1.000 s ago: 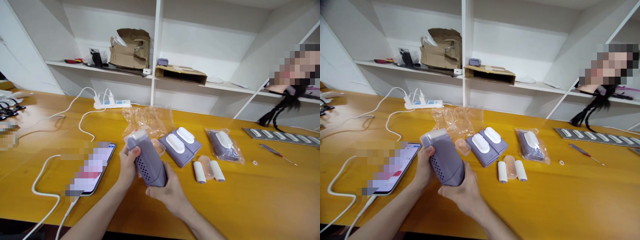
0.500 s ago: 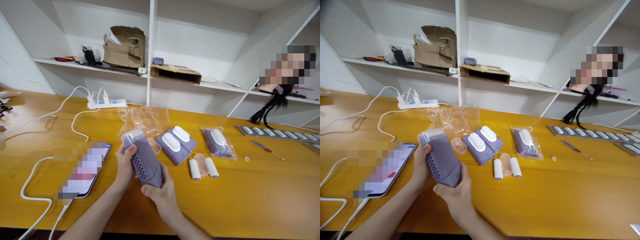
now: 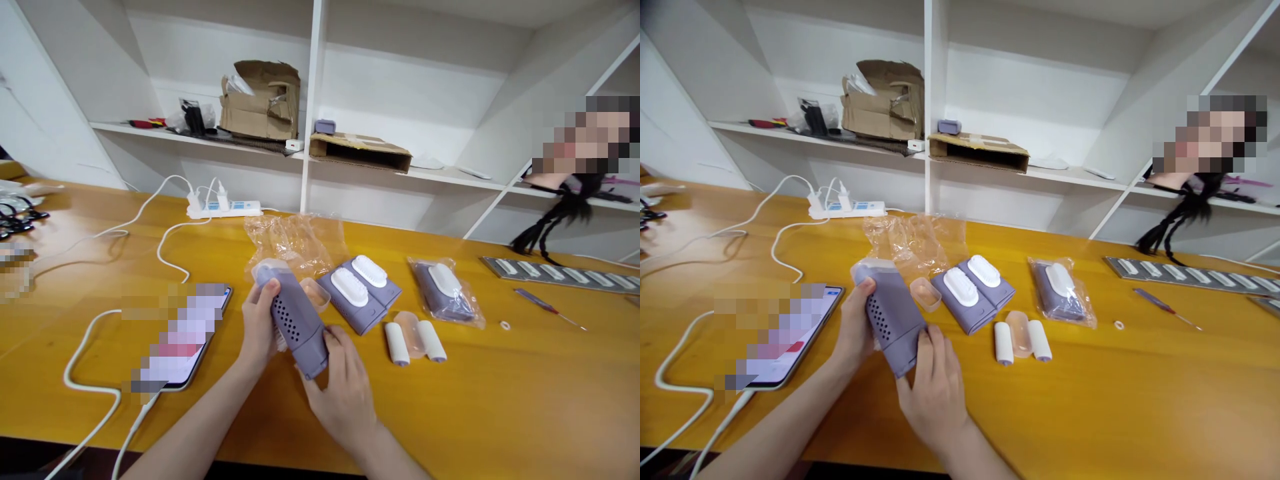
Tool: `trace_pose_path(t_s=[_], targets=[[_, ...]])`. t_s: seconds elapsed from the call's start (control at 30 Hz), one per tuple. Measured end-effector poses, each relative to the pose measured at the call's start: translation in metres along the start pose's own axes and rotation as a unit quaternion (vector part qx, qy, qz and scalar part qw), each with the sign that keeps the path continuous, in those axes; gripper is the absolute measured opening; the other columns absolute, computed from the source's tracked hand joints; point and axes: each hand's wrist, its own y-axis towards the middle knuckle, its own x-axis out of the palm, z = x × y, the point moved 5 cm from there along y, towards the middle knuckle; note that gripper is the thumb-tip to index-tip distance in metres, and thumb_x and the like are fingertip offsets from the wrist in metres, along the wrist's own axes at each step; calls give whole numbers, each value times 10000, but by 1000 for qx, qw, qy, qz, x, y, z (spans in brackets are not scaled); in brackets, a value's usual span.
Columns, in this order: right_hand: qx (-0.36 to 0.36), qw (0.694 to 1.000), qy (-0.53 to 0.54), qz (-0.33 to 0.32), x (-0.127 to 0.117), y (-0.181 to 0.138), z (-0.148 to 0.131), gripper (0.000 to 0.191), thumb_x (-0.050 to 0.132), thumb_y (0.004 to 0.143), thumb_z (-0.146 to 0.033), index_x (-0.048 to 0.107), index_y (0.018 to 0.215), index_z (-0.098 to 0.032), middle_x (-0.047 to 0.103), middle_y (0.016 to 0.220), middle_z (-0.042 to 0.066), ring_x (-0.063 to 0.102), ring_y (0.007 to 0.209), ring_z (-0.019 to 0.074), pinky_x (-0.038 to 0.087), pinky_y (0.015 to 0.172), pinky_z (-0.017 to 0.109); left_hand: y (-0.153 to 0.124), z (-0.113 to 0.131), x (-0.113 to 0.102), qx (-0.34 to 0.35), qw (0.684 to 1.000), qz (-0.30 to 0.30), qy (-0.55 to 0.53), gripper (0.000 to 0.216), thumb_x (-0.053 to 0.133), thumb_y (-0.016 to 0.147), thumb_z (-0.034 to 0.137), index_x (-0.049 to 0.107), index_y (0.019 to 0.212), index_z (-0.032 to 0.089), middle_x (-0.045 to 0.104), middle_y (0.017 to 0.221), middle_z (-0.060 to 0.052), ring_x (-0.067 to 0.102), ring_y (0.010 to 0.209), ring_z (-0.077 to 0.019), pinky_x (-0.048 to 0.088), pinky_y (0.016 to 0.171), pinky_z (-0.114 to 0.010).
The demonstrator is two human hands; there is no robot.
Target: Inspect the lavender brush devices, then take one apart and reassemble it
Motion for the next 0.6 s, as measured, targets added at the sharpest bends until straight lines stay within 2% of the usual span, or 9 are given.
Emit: trace_pose_path(t_s=[0.1,0.2,0.33,0.4,0.47,0.53,0.6], targets=[[-21,999,-47,-14,0,7,3,337,553,788,-239,477,1088,-104,645,949,207,614,886,343,555,707,504,-3,2,3,14,1000,-6,-4,284,685,653,408,590,820,199,594,600,51,536,528,-121,426,525,-224],[-33,997,-57,-27,-2,14,5,292,542,775,-237,482,1026,-101,652,904,205,620,842,333,562,684,482,-5,4,5,24,1000,-8,-18,274,689,661,381,584,854,217,595,633,57,543,550,-113,437,549,-216],[-58,998,-27,-10,-8,19,8,249,529,765,-247,485,980,-131,656,829,165,632,757,298,563,631,435,-8,5,6,10,999,-32,-31,292,700,664,389,582,869,218,602,665,53,557,574,-109,449,587,-219],[-13,1000,26,-6,-12,21,13,215,557,745,-250,490,928,-158,643,755,112,624,678,263,551,587,393,-9,8,8,-2,997,-58,-47,357,647,701,473,594,948,221,638,742,25,594,637,-137,458,619,-245],[80,992,97,-6,-15,23,22,195,604,708,-257,490,846,-180,608,655,46,591,573,221,519,524,346,-8,11,10,-17,995,-79,-63,451,559,737,567,597,1026,222,667,812,-5,621,702,-176,463,633,-273],[182,966,180,-33,-13,23,27,189,633,678,-263,494,782,-190,580,598,7,551,520,190,479,491,311,-7,13,11,-31,993,-79,-77,473,523,747,595,615,1013,214,679,807,-12,627,712,-193,464,635,-286],[256,923,274,-81,-7,21,27,161,636,669,-258,518,751,-187,572,595,-9,526,529,169,448,499,284,-3,14,12,-55,992,-67,-93,433,553,732,577,643,906,191,677,739,-8,619,662,-187,464,629,-288]])
